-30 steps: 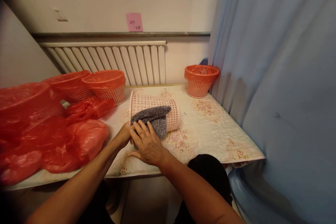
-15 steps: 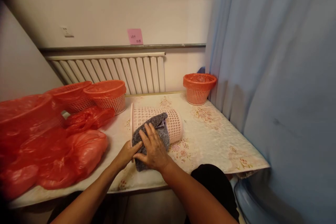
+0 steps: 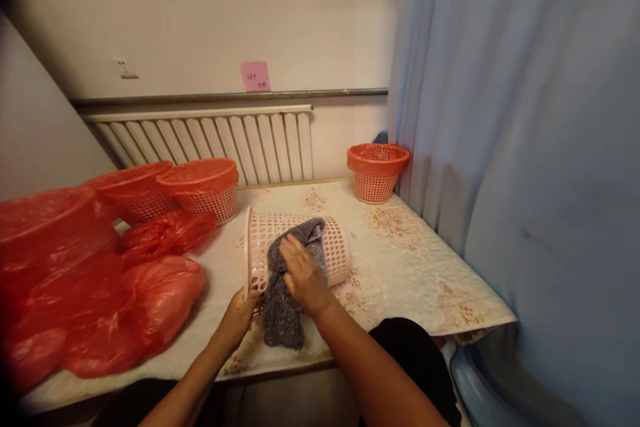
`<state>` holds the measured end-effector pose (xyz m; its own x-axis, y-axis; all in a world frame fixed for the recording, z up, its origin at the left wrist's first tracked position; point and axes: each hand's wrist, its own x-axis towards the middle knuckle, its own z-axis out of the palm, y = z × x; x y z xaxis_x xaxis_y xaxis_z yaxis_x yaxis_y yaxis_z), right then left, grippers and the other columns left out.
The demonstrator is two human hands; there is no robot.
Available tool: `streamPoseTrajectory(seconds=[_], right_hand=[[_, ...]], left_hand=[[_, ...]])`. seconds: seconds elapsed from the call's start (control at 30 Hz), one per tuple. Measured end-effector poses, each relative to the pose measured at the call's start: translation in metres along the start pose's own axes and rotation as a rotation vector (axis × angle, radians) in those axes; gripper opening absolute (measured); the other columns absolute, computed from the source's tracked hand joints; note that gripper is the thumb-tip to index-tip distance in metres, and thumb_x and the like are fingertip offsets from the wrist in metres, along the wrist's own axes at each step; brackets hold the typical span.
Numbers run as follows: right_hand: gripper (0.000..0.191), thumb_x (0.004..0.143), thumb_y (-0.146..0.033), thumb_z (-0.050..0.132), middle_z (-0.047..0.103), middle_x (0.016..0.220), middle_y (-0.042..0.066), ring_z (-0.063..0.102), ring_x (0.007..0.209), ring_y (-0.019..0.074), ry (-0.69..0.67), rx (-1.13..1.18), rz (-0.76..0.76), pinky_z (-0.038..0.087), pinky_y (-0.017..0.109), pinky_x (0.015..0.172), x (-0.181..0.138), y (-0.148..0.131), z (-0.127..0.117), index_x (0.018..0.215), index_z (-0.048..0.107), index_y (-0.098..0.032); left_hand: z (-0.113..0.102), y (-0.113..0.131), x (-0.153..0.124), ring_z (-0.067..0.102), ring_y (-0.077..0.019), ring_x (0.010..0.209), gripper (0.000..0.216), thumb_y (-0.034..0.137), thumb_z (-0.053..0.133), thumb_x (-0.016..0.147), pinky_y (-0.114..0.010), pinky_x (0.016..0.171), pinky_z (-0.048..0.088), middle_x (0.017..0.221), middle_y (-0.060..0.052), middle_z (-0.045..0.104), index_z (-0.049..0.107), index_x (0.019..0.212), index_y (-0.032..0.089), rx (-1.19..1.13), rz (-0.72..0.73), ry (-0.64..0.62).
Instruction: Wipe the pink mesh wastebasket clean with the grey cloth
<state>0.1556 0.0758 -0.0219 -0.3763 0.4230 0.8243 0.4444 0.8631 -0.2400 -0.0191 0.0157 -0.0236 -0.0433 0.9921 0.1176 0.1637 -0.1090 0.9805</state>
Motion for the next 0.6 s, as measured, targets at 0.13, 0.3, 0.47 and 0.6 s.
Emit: streamPoseTrajectory(seconds=[0.13,0.3,0.47,0.6], right_hand=[[0.06,0.077,-0.004,0.038,0.046,0.139,0.013,0.038,0.133,0.023,0.256,-0.089,0.314,0.035,0.047,0.109,0.001,0.04,-0.015,0.136,0.041,-0.013],[0.052,0.079,-0.009,0.04,0.056,0.128,0.012,0.051,0.122,0.0237,0.334,-0.106,0.42,0.041,0.047,0.104,0.0,0.053,-0.024,0.129,0.049,-0.015],[0.062,0.075,-0.003,0.04,0.047,0.138,0.01,0.04,0.132,0.021,0.121,0.087,0.147,0.035,0.045,0.11,0.006,-0.004,-0.017,0.136,0.041,-0.016],[0.069,0.07,-0.003,0.041,0.044,0.14,0.011,0.032,0.136,0.0233,0.01,0.191,-0.072,0.034,0.048,0.11,0.006,-0.042,-0.01,0.138,0.036,-0.015]], left_hand=[[0.0,-0.011,-0.003,0.064,-0.0274,0.093,0.061,0.067,0.053,0.074,-0.037,0.089,0.049,0.096,-0.011,0.072,0.067,0.096,0.012,0.004,0.033,-0.035],[-0.001,-0.022,-0.006,0.064,-0.0282,0.097,0.059,0.064,0.049,0.078,-0.038,0.092,0.047,0.099,-0.013,0.072,0.068,0.098,0.011,0.039,0.056,-0.103],[0.003,-0.025,-0.013,0.064,-0.0264,0.091,0.046,0.051,0.047,0.083,-0.036,0.086,0.049,0.091,-0.009,0.072,0.068,0.092,0.012,0.176,0.075,-0.117],[0.009,-0.032,-0.025,0.062,-0.0237,0.076,0.035,0.045,0.05,0.081,-0.034,0.074,0.05,0.076,-0.006,0.07,0.065,0.078,0.014,0.272,0.09,-0.073]])
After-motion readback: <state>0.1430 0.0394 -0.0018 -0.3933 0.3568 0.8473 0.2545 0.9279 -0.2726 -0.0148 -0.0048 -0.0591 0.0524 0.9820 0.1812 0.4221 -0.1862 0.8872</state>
